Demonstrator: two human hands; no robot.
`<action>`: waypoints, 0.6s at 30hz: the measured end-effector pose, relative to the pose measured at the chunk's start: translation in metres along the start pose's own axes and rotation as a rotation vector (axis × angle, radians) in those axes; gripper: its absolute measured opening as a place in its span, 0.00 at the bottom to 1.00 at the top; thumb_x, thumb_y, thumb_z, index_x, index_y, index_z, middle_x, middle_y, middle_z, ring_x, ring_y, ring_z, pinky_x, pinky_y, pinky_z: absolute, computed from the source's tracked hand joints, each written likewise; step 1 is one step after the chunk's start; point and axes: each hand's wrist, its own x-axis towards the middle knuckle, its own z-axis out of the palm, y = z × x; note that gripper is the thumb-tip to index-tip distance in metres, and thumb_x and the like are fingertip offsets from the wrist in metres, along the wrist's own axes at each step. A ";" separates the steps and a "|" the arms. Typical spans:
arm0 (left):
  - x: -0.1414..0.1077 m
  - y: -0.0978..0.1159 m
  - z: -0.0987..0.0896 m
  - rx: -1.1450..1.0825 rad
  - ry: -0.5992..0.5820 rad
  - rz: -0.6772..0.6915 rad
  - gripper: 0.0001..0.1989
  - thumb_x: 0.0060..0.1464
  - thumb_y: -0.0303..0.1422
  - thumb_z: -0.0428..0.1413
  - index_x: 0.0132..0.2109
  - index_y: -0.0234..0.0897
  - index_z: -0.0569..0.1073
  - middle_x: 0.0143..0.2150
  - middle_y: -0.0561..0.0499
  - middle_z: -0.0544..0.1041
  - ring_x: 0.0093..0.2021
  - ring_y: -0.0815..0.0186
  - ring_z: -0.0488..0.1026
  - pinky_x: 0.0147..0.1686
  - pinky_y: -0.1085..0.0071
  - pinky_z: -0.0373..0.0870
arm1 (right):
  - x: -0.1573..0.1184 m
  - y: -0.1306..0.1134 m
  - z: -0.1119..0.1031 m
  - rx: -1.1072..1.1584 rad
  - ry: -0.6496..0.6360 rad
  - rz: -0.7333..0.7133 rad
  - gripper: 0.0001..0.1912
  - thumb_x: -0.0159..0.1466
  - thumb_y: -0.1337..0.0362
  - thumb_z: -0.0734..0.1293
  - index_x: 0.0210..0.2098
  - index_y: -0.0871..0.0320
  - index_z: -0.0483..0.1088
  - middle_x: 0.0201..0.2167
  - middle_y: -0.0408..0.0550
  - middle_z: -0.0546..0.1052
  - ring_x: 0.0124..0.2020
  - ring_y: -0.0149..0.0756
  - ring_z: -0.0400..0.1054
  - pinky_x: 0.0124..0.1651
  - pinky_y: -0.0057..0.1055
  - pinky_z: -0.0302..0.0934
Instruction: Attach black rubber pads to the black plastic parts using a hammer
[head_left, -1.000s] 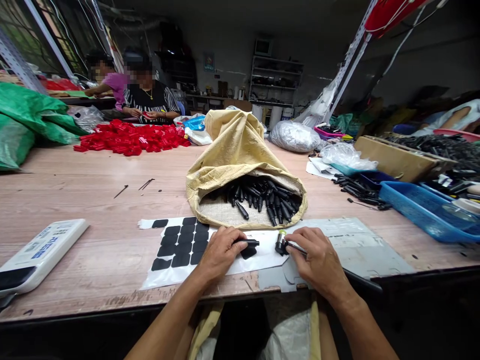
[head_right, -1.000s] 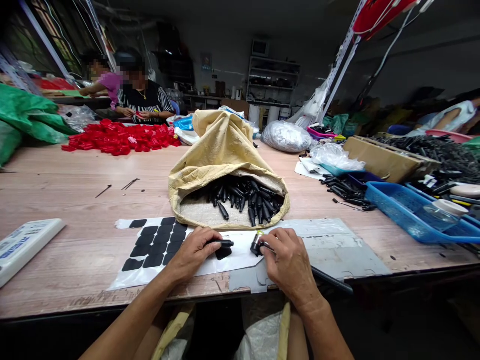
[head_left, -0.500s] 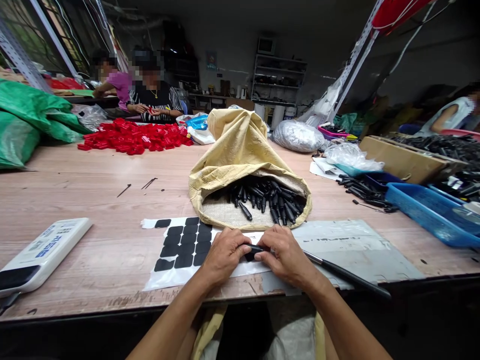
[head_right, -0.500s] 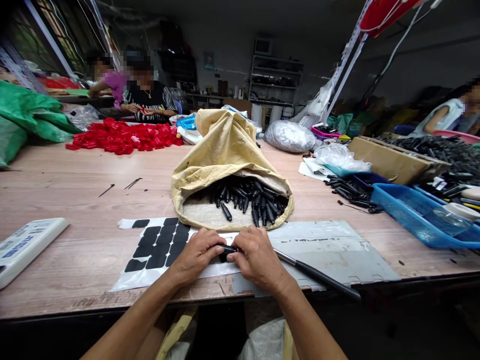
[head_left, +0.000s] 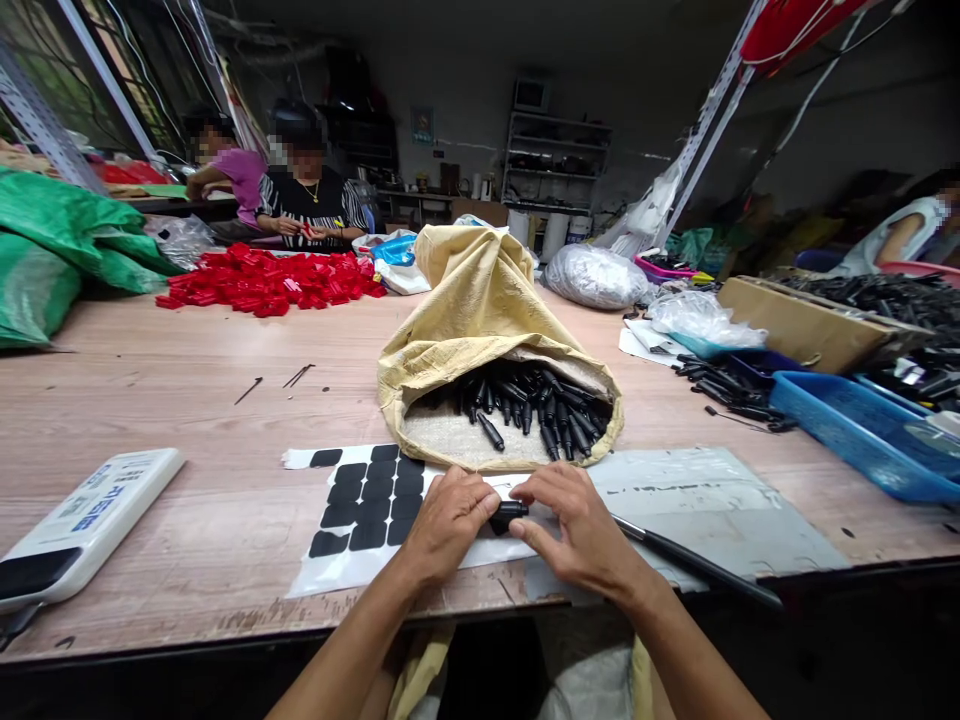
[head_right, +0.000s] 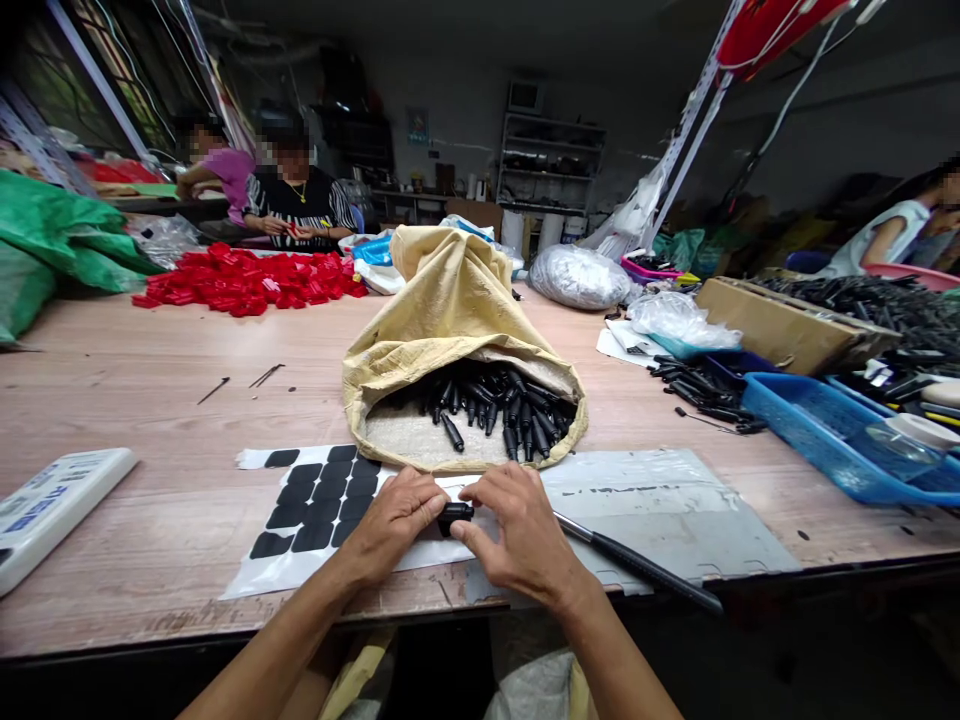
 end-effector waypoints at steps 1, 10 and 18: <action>0.000 0.001 -0.001 0.000 -0.003 -0.005 0.19 0.70 0.38 0.46 0.31 0.38 0.71 0.34 0.55 0.74 0.42 0.63 0.65 0.44 0.63 0.56 | -0.005 0.003 -0.004 -0.014 0.047 -0.006 0.13 0.63 0.59 0.70 0.47 0.51 0.72 0.44 0.45 0.77 0.48 0.42 0.65 0.52 0.41 0.56; 0.000 0.000 -0.002 0.015 -0.040 -0.046 0.21 0.70 0.39 0.44 0.30 0.37 0.68 0.34 0.54 0.73 0.41 0.63 0.64 0.44 0.62 0.56 | -0.071 0.052 -0.020 -0.407 0.223 0.175 0.12 0.66 0.59 0.66 0.48 0.52 0.72 0.41 0.49 0.75 0.43 0.44 0.68 0.45 0.40 0.61; -0.029 0.034 -0.001 -0.030 -0.092 -0.004 0.17 0.69 0.41 0.45 0.36 0.40 0.73 0.37 0.51 0.76 0.41 0.62 0.69 0.43 0.65 0.62 | -0.071 0.051 -0.010 -0.436 0.257 0.180 0.09 0.67 0.62 0.65 0.46 0.54 0.70 0.39 0.48 0.73 0.39 0.41 0.66 0.43 0.39 0.60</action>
